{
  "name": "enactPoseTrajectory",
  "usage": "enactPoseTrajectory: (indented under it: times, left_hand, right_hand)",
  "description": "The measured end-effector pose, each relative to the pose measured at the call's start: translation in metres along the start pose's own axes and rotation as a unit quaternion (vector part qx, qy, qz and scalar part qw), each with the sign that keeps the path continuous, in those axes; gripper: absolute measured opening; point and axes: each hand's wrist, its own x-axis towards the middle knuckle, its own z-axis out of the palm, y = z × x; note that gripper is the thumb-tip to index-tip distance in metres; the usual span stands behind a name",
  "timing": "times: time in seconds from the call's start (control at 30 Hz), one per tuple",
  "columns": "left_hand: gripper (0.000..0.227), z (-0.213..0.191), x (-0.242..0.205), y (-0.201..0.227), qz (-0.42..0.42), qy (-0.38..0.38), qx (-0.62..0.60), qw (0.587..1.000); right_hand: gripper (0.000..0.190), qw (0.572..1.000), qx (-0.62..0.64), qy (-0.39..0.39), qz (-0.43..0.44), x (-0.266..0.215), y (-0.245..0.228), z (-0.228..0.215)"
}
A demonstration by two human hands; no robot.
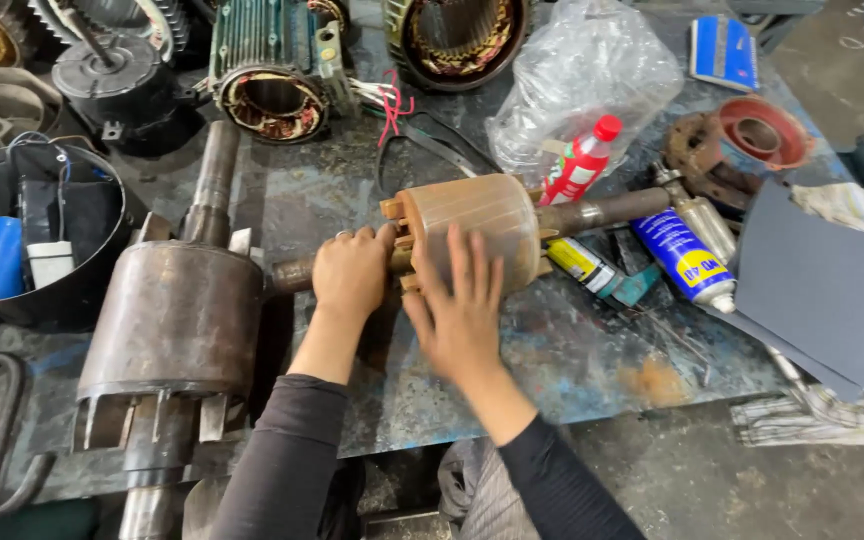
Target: The person sands the surface of a cylindrical motor rotor using a piece of sandpaper. They rotate the rotor with one hand while rubbing the sandpaper against the surface with the other hand to smooth it.
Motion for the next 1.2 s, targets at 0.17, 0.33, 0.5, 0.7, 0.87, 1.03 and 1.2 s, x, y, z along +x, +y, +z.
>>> enactPoseTrajectory:
  times: [0.17, 0.33, 0.5, 0.7, 0.87, 1.03, 1.2]
  left_hand:
    - [0.008, -0.006, -0.003, 0.002, -0.005, -0.001, 0.005, 1.000]
    - [0.010, -0.003, -0.004, 0.002, -0.010, -0.008, -0.001, 1.000]
    - [0.009, -0.009, -0.001, 0.002, -0.013, 0.015, -0.008, 1.000]
    - [0.009, 0.008, 0.003, -0.004, -0.014, 0.014, -0.020, 1.000]
    - [0.006, -0.007, -0.001, 0.003, -0.010, 0.037, 0.001, 0.999]
    - [0.009, 0.014, -0.003, 0.003, -0.013, 0.055, -0.003, 0.998]
    - [0.008, 0.029, -0.002, 0.003, -0.012, 0.139, 0.015, 0.990]
  right_hand:
    - [0.071, 0.998, -0.037, 0.009, -0.059, -0.038, 0.051, 0.012]
    - [0.055, 0.999, -0.012, 0.042, 0.012, 0.064, 0.109, 0.005]
    - [0.074, 0.990, -0.111, -0.010, 0.081, 0.112, 0.070, 0.015]
    - [0.074, 0.999, 0.025, -0.019, -0.041, 0.017, 0.011, 0.011]
    - [0.060, 1.000, -0.022, 0.006, -0.020, 0.037, 0.094, -0.011]
    - [0.043, 0.994, -0.096, 0.050, -0.022, 0.098, 0.104, 0.017]
    - [0.056, 0.999, 0.011, 0.025, -0.044, 0.077, -0.004, 0.009]
